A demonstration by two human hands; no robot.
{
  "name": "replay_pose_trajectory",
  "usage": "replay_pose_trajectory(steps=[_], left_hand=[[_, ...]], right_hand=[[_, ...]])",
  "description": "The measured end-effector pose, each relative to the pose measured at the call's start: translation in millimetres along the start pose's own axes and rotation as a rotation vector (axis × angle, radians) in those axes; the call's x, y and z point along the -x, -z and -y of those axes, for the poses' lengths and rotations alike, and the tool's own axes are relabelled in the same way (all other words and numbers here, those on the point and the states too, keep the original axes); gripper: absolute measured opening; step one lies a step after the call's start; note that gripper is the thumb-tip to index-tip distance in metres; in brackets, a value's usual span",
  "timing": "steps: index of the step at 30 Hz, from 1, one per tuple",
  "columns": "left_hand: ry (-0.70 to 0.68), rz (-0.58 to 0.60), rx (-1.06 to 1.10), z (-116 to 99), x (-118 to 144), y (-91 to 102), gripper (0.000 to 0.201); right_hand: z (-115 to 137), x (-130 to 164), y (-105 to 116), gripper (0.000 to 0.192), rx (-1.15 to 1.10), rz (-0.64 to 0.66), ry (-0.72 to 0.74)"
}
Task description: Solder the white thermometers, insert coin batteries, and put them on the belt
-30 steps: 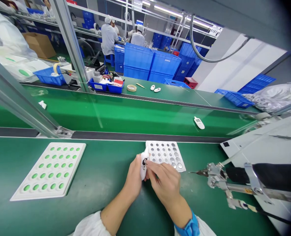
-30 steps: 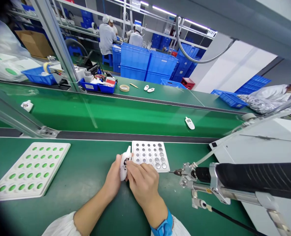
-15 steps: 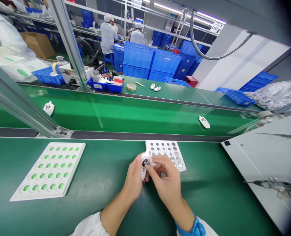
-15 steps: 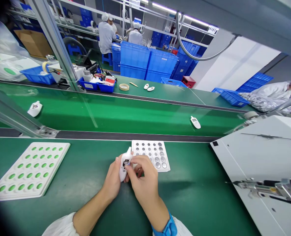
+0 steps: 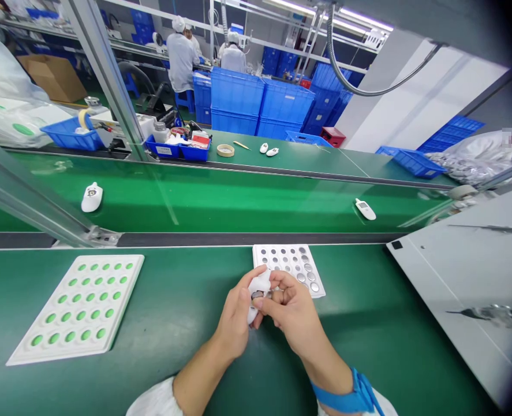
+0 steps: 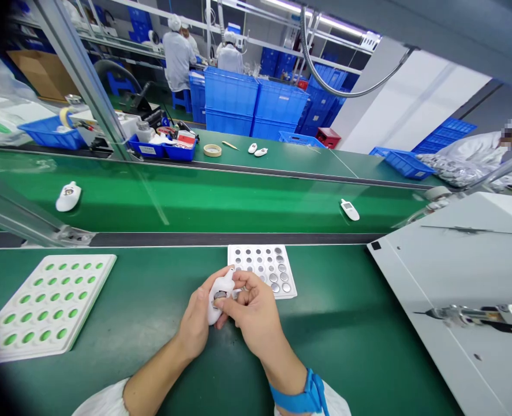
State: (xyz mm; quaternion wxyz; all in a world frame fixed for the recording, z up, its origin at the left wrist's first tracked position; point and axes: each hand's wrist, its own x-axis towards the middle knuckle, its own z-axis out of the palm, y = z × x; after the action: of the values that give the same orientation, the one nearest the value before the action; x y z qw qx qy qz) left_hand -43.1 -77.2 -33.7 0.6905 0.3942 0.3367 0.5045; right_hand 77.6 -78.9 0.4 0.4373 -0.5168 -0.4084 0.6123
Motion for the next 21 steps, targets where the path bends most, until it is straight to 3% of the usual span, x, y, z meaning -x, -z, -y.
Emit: replay_pose_trajectory(steps=[7, 14, 18, 21], left_hand=[[0.002, -0.033, 0.019, 1, 2, -0.8, 0.076], [0.04, -0.08, 0.082, -3, -3, -3.4, 0.075], [-0.009, -0.247, 0.01, -9, -9, 12.4, 0.058], [-0.112, -0.417, -0.252, -16, -21, 36.0, 0.053]], right_hand=[[-2, 3, -9, 0.047, -0.023, -0.065, 0.024], [-12, -5, -10, 0.046, -0.012, -0.01, 0.059], [-24, -1, -16, 0.065, 0.089, -0.066, 0.221], [-33, 5, -21, 0.055, 0.283, -0.128, 0.381]])
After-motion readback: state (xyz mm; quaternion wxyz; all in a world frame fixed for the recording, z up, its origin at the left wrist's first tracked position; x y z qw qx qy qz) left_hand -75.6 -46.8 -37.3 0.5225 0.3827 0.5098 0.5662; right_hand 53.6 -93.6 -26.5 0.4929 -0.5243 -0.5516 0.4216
